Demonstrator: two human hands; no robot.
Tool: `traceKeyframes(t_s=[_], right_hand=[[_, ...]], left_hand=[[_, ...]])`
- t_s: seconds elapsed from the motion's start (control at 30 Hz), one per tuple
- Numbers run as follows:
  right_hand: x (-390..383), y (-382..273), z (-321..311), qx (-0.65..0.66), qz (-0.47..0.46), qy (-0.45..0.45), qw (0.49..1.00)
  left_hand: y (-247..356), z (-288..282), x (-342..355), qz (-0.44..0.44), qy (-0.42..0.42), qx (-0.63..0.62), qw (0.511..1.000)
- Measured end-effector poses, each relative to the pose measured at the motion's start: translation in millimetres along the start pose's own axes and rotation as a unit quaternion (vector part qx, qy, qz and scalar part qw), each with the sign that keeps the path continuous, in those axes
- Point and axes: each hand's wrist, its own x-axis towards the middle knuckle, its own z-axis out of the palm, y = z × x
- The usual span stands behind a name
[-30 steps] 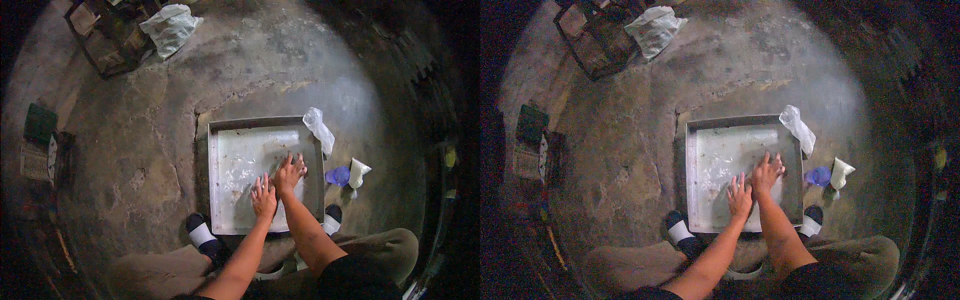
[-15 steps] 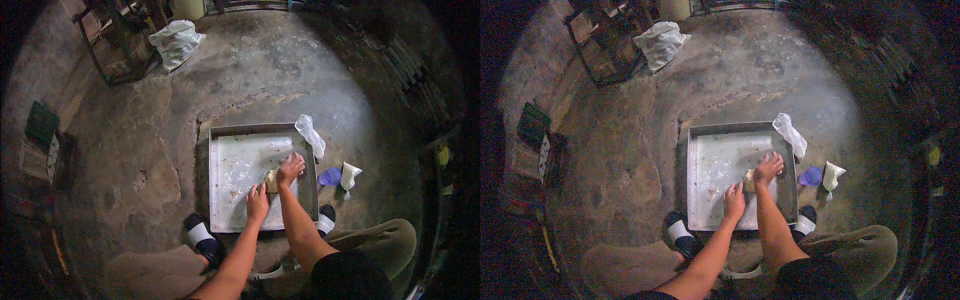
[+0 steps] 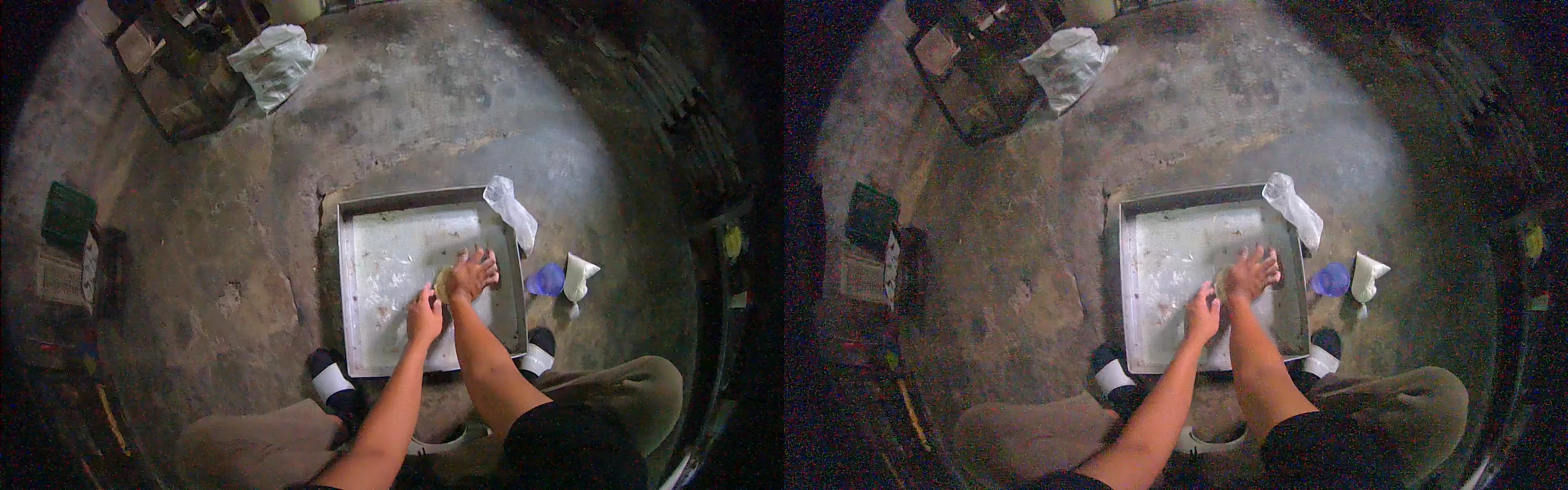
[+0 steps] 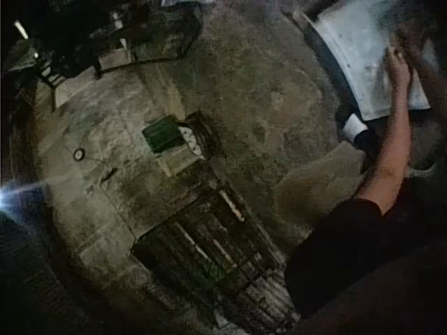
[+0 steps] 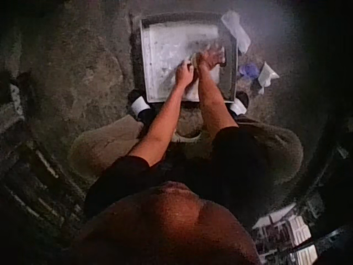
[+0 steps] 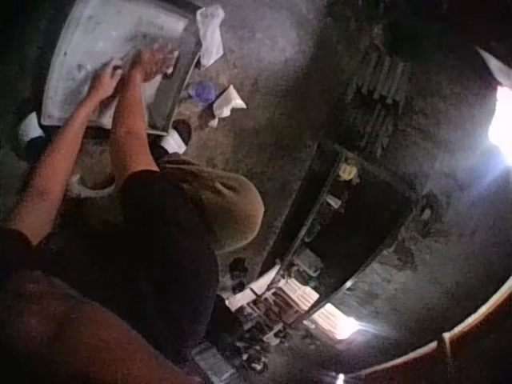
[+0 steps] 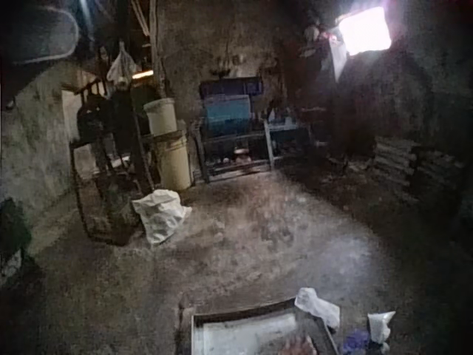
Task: The person takes small pieces of dough from a metal tray and rolls them between their palms into small shapes before placing them back on the tray.
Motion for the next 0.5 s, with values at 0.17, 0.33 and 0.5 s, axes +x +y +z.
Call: traceKeyframes(t_s=[0.17, 0.33, 0.5], right_hand=[[8, 4, -14, 0.150, 0.047, -0.040, 0.987], [-3, 24, -18, 0.549, 0.260, 0.029, 0.794], [-44, 16, -51, 0.452, 0.283, -0.008, 0.846]], left_hand=[[-13, 36, 21, -0.069, 0.003, 0.013, 0.998], [12, 45, 19, -0.180, 0.016, -0.040, 0.983], [-22, 38, 39, -0.103, 0.060, -0.065, 0.991]])
